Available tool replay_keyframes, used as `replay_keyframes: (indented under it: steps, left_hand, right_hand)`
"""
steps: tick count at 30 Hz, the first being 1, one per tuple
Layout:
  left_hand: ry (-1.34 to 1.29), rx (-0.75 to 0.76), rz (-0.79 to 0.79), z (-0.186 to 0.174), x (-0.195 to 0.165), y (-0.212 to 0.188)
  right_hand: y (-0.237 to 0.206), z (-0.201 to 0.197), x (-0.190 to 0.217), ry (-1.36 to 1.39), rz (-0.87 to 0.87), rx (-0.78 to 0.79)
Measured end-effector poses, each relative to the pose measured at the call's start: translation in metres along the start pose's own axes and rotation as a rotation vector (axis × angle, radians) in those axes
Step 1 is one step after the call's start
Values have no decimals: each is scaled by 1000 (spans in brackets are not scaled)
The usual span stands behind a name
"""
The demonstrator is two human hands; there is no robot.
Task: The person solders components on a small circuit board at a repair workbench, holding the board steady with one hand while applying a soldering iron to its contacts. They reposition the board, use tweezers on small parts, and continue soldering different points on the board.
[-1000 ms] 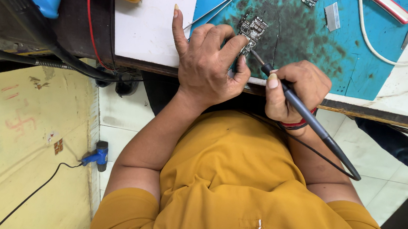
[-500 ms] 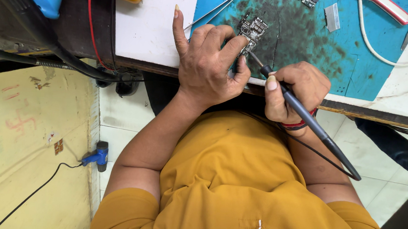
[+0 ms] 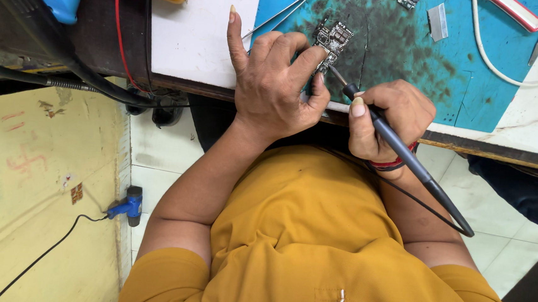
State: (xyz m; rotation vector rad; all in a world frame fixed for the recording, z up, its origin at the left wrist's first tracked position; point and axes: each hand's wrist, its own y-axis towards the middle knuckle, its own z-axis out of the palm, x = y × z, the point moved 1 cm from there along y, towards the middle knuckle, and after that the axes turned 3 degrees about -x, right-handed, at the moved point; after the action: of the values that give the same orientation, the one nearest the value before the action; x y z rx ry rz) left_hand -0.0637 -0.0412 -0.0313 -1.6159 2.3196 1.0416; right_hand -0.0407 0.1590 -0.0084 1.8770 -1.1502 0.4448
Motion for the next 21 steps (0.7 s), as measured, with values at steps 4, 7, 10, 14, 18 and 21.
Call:
replay_keyframes:
  steps: [4,7,10,14,18,21]
  left_hand:
    - [-6,-2,0,0,0,0]
    - [-2,2,-3,0,-1,0]
    - [-3,3,-3,1,-2,1]
    - [1,4,-2,0,-3,1]
    - [-3,8,5,0,-3,2]
    - [0,8,20,1,-2,2]
  right_hand:
    - [0,1,-2,3,-2,-5]
    - [-1,-1,-4,8,-15,-9]
    - [-4,0,-5,11,-13,-2]
    - [-8,6,-8,12,33,-189]
    - [-12,12,-12,-65,12,-329]
    - [-16,12,-17,-51,53,-279]
